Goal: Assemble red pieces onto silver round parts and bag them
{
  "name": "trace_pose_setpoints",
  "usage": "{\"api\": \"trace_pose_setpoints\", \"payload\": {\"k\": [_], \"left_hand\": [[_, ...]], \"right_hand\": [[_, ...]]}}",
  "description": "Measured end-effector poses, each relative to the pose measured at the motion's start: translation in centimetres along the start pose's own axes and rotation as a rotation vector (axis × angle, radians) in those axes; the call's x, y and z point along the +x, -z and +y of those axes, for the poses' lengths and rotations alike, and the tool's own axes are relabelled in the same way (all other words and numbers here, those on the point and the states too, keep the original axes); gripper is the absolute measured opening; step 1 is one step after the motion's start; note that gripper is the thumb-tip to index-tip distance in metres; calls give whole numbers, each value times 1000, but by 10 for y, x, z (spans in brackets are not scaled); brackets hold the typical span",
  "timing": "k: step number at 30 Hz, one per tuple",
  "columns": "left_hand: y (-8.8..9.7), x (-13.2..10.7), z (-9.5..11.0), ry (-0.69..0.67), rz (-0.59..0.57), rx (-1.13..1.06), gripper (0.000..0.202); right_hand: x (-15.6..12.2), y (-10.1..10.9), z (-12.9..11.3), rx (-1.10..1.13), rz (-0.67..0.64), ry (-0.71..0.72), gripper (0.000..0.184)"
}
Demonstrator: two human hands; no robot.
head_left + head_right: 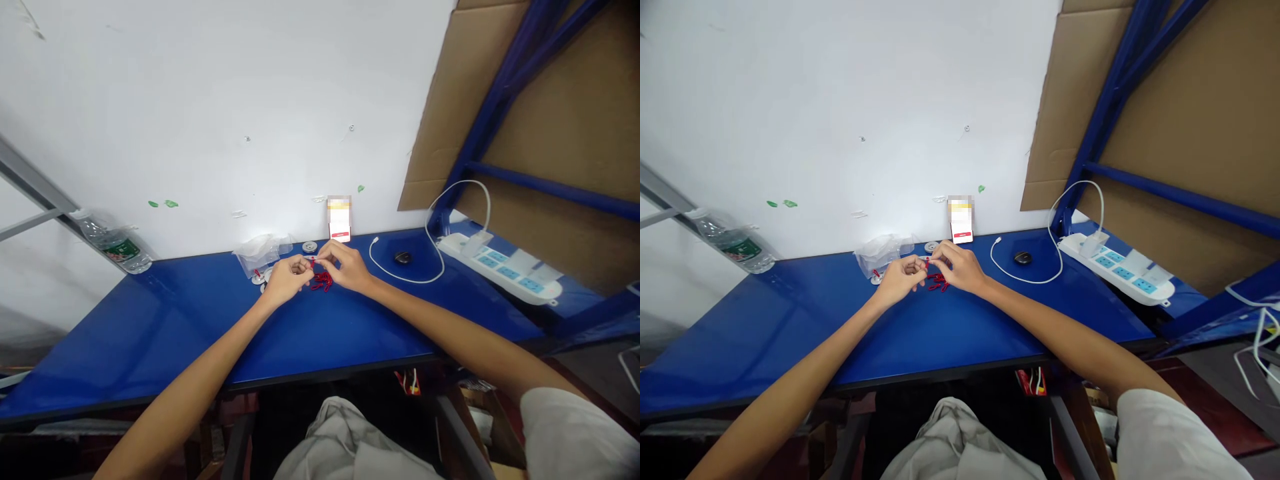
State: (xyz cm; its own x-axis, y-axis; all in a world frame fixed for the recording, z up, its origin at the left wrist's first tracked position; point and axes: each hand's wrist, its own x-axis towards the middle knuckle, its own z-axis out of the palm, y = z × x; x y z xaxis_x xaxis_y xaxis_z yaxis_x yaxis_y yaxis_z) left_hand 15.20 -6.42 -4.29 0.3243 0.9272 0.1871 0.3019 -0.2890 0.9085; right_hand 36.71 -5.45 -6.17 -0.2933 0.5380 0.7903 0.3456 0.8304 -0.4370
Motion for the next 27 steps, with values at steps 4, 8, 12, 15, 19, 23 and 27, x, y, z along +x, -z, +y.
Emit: {"api": "trace_pose_setpoints", "payload": {"k": [4,8,12,15,19,23,27], "left_hand": [[9,0,3,-99,110,127,7],[31,5,5,-174,241,294,11],[64,14,2,-113,294,475,5],[83,20,-3,-40,255,622,4],[91,23,-8,61,179,761,6],[89,23,-12,87,113,883,11],[85,22,-13,85,122,954,16]], "right_hand": [[-2,0,2,1,-124,-127,10],[-2,3,2,-22,-337,-126,11],[-1,8,5,-131,-361,-111,8],[1,14,9,-252,-385,-95,9],[2,19,15,-322,-392,-115,9],[2,20,18,-351,-416,-146,10],[2,22,21,-345,-493,-155,11]]}}
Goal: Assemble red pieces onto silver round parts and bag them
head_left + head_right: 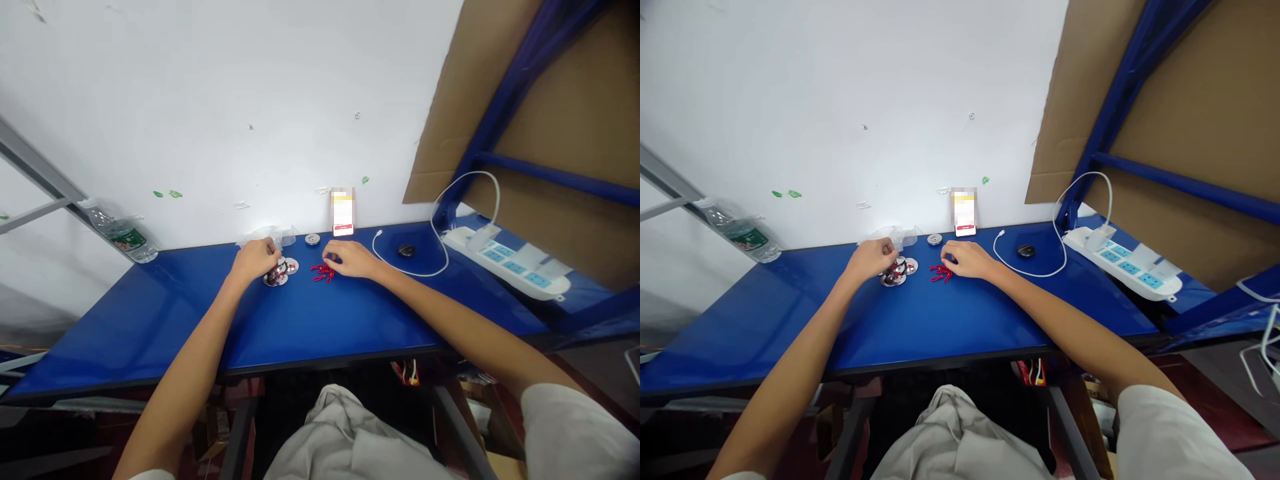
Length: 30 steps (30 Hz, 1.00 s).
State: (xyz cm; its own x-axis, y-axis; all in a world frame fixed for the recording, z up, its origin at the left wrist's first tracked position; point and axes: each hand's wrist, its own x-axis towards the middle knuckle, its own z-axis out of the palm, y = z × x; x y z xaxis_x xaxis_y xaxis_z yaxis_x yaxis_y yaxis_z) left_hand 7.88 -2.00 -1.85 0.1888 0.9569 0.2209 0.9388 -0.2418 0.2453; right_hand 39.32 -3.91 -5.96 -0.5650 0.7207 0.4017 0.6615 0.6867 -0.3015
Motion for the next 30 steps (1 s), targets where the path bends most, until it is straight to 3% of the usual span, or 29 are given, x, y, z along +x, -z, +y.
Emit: {"api": "trace_pose_setpoints", "payload": {"k": [5,8,16,20,24,30], "left_hand": [[3,-5,10,-22,148,-57,15],[-1,-11,23,-110,200,-155,15],[-31,-22,47,-376,70,-311,12],[-30,-20,44,-363,93,-328,14],[-27,-21,44,-401,61,-400,9],[-33,-24,47,-545,22,-487,29]], "right_hand": [[1,0,3,43,-153,19,22],[4,-7,-2,42,-118,-12,29],[13,-25,-10,11,-50,-22,6],[13,-26,-9,67,-47,-31,5],[11,-23,-12,164,47,51,4],[14,-19,-18,458,168,-26,7]]}}
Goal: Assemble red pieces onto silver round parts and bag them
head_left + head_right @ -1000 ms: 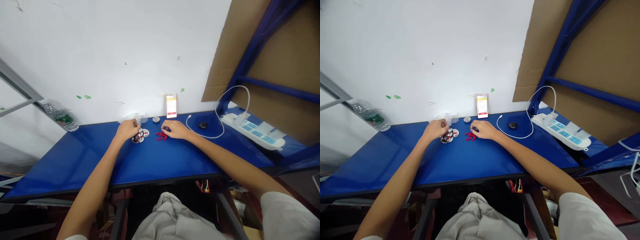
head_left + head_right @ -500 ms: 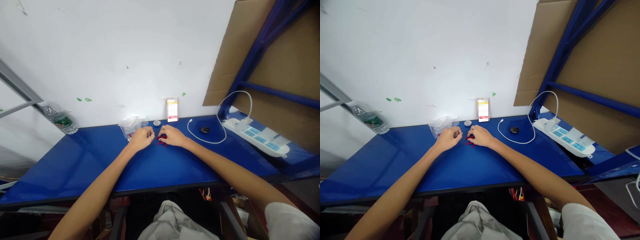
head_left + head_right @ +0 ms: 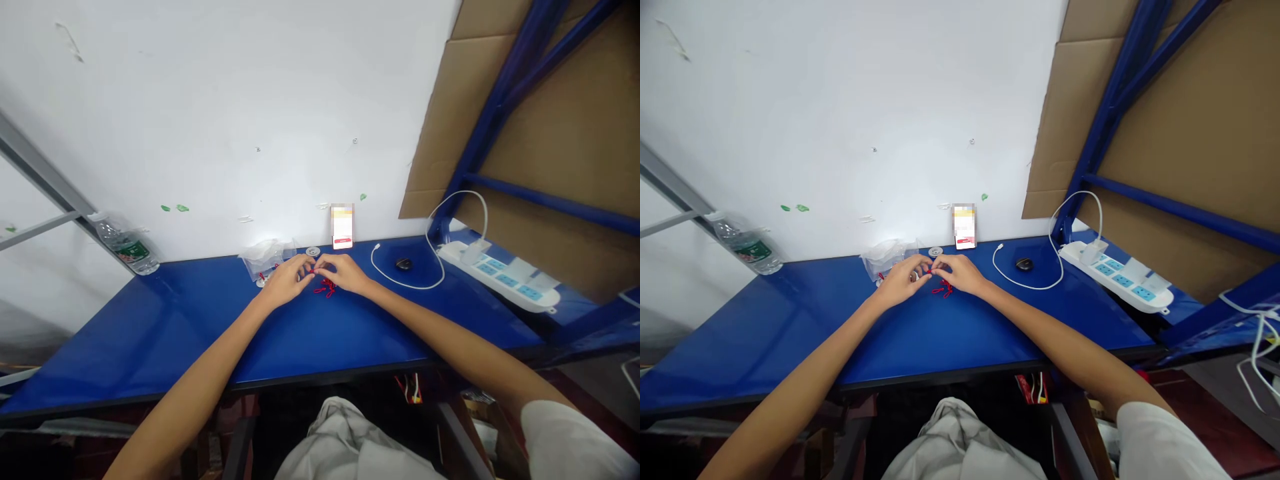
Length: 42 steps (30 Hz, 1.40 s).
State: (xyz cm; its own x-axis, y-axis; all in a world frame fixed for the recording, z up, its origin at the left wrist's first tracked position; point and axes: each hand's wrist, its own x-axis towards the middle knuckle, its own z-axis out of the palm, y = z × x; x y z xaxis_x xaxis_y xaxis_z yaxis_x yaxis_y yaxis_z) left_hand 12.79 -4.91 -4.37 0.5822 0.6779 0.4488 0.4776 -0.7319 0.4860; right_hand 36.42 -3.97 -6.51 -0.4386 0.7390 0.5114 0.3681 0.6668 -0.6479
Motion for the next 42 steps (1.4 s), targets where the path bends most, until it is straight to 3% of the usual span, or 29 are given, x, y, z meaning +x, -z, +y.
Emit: {"api": "trace_pose_setpoints", "payload": {"k": [7,17,26,32,38,42], "left_hand": [[5,2,-2,-31,54,-7,21],[3,1,5,-8,105,14,9],[-3,0,-4,-102,39,113,21],[1,1,-11,-85,89,116,21],[10,4,-13,8,178,112,19],[11,4,-14,36,183,100,18]], "right_hand": [[5,-6,10,505,24,-205,32],[5,-4,2,527,61,-241,34],[2,-5,-4,401,92,-268,23],[4,2,4,207,28,-167,17],[34,16,35,-635,-106,83,22],[55,10,57,-809,-226,106,23]]}}
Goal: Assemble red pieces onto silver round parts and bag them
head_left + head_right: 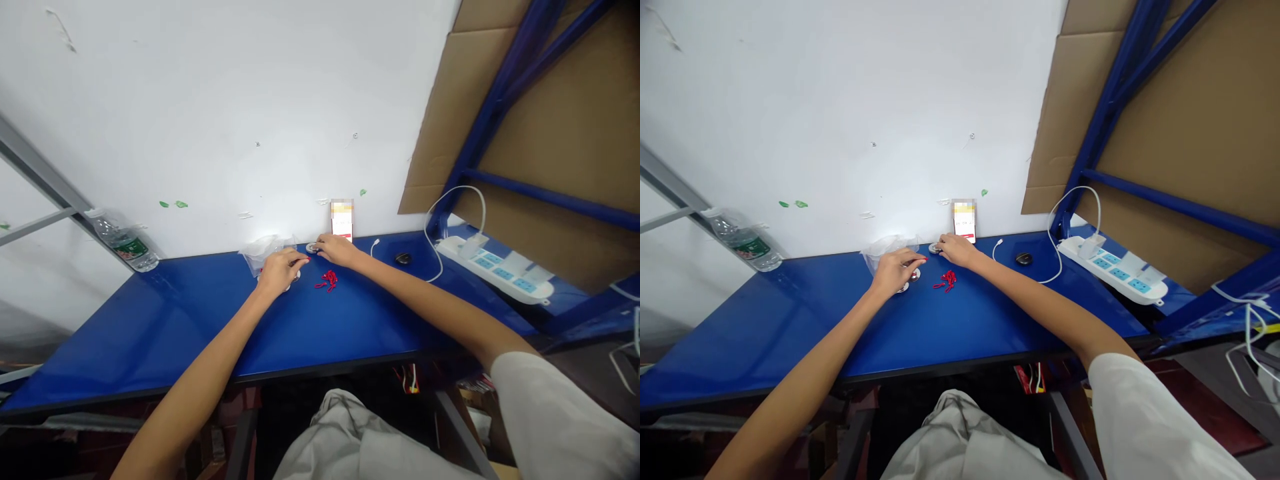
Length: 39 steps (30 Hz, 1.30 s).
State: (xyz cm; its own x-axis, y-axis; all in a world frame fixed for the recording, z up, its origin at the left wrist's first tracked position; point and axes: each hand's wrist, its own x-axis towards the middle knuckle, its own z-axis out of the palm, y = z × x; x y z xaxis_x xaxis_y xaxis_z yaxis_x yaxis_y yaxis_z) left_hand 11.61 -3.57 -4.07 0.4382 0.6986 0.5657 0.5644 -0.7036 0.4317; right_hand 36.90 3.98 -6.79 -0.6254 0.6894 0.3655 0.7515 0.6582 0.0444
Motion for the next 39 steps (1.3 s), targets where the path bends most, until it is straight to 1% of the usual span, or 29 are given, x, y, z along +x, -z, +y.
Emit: {"api": "trace_pose_setpoints", "payload": {"k": [2,4,6,9,11,13,16,18,20,22,24,29,33,36,39], "left_hand": [[0,0,0,10,6,-23,17],[-1,0,0,23,22,-36,15],[-1,1,0,30,42,-35,14],[-1,1,0,20,77,-31,12],[-1,1,-1,12,104,-40,12],[0,1,-1,23,146,-71,12],[0,1,1,58,194,-128,10],[-2,2,2,66,173,-149,9],[-4,2,5,59,125,-166,11],[-8,2,9,50,86,-181,13],[-10,1,13,51,62,-195,14],[-9,0,23,64,34,-234,17],[-10,-1,26,-9,-8,-110,20],[-13,-3,27,-31,-41,-33,22],[-14,-4,28,-49,-62,9,23]], "right_hand": [[6,-7,4,4,-10,-11,19],[8,-9,6,11,2,-26,16],[8,-6,7,10,7,-28,15],[8,4,6,16,21,-25,17],[5,12,4,30,80,-28,21],[-5,18,1,39,179,-10,25],[-31,27,-6,-10,306,97,28],[-50,34,-10,-72,346,207,29],[-65,40,-13,-91,385,313,30],[-73,47,-14,-69,438,374,32],[-75,51,-13,-35,481,409,33],[-71,51,-15,31,482,425,32],[-70,45,-24,53,479,398,27],[-69,42,-28,75,490,378,27],[-69,39,-28,133,510,392,28]]}}
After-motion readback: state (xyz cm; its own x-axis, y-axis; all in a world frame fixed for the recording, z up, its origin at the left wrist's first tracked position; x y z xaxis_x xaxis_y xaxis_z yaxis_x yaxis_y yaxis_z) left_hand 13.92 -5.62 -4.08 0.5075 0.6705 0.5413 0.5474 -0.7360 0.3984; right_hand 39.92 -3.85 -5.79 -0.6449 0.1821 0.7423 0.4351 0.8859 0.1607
